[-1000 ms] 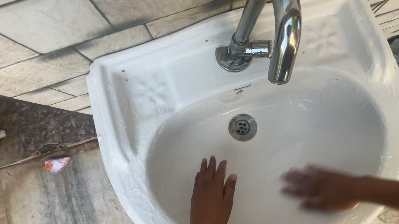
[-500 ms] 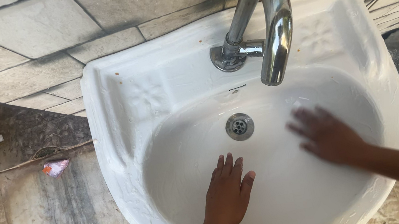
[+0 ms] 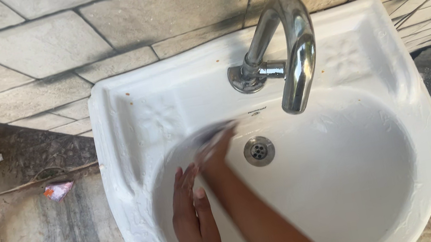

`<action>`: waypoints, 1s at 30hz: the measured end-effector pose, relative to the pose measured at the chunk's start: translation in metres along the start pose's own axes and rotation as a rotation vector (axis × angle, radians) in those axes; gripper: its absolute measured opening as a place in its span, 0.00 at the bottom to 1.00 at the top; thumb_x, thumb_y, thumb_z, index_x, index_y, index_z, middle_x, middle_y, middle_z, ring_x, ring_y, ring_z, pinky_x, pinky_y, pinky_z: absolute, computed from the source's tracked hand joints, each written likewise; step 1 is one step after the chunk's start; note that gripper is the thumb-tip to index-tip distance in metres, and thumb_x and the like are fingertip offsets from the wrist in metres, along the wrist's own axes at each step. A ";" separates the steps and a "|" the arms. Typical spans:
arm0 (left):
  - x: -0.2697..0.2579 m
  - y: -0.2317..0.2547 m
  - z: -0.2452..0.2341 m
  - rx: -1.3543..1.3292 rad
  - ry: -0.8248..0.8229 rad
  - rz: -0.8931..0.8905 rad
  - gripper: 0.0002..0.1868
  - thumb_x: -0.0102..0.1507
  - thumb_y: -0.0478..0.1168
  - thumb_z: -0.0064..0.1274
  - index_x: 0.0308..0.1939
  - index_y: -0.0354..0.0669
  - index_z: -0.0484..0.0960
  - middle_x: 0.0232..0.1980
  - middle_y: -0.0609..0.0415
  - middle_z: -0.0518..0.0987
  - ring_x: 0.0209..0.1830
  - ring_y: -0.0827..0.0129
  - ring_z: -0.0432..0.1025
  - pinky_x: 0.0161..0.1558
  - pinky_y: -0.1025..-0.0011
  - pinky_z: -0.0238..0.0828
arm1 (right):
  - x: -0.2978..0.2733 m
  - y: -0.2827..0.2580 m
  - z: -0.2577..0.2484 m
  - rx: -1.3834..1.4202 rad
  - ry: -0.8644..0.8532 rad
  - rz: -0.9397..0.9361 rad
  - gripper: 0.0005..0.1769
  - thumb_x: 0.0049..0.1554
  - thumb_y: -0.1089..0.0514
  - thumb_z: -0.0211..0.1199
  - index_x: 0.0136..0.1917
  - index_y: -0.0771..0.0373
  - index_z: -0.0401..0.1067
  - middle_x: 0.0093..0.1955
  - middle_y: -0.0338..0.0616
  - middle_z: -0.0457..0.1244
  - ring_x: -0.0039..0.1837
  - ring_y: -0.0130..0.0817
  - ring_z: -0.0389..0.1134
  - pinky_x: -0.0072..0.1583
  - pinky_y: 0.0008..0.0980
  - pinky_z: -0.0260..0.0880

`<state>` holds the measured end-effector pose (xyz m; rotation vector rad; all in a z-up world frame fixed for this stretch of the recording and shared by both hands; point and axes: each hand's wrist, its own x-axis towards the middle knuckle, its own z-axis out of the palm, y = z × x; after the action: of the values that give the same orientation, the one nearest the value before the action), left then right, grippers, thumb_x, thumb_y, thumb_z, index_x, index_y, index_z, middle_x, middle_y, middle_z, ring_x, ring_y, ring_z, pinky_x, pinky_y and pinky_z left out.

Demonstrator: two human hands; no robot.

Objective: The person scrubs a white ceramic sink with their hands, repeatedly rubbing the basin and rim. They turn the faucet on and off to rinse the surface and their hands during the process.

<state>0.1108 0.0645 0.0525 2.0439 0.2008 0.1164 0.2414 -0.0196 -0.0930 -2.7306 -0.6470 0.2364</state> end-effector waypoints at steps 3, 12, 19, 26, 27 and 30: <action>0.000 0.001 0.003 -0.043 -0.012 -0.073 0.26 0.74 0.48 0.32 0.63 0.34 0.78 0.70 0.43 0.75 0.81 0.49 0.58 0.70 0.56 0.61 | 0.000 0.041 -0.023 0.079 0.002 0.053 0.28 0.66 0.46 0.47 0.71 0.66 0.59 0.73 0.56 0.53 0.74 0.46 0.51 0.71 0.42 0.52; 0.009 -0.004 0.003 -0.079 -0.035 -0.085 0.24 0.72 0.46 0.33 0.61 0.36 0.78 0.69 0.46 0.77 0.80 0.52 0.59 0.60 0.61 0.68 | 0.018 0.050 -0.057 1.431 0.159 0.677 0.20 0.64 0.51 0.53 0.63 0.66 0.67 0.61 0.57 0.61 0.62 0.47 0.62 0.62 0.41 0.65; 0.027 0.013 0.014 -0.156 -0.082 -0.024 0.19 0.73 0.41 0.38 0.59 0.35 0.80 0.67 0.45 0.79 0.78 0.53 0.64 0.67 0.61 0.66 | -0.092 0.022 -0.105 1.742 0.614 0.859 0.15 0.62 0.54 0.58 0.56 0.66 0.73 0.52 0.57 0.68 0.52 0.47 0.71 0.54 0.41 0.75; 0.081 0.032 0.081 -0.006 -0.167 0.301 0.28 0.71 0.45 0.47 0.72 0.34 0.66 0.73 0.38 0.70 0.79 0.43 0.57 0.73 0.51 0.56 | -0.056 0.101 -0.134 1.175 0.880 -0.040 0.29 0.71 0.43 0.48 0.76 0.63 0.61 0.79 0.45 0.58 0.85 0.35 0.49 0.85 0.41 0.40; 0.099 0.033 0.095 0.042 -0.153 0.365 0.33 0.71 0.46 0.49 0.75 0.32 0.61 0.75 0.35 0.68 0.80 0.41 0.54 0.75 0.49 0.51 | -0.046 0.109 -0.136 1.291 0.857 -0.096 0.30 0.69 0.42 0.50 0.78 0.60 0.58 0.79 0.43 0.57 0.85 0.35 0.46 0.85 0.41 0.38; 0.140 0.037 0.131 0.110 -0.157 0.408 0.41 0.65 0.48 0.59 0.75 0.31 0.58 0.73 0.36 0.67 0.79 0.42 0.52 0.76 0.47 0.46 | -0.041 0.124 -0.123 1.158 0.853 -0.111 0.32 0.66 0.44 0.57 0.76 0.61 0.58 0.77 0.46 0.56 0.82 0.38 0.50 0.82 0.43 0.44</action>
<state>0.2734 -0.0393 0.0238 2.1689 -0.3167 0.1995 0.2846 -0.1769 -0.0179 -1.4436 -0.2464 -0.4402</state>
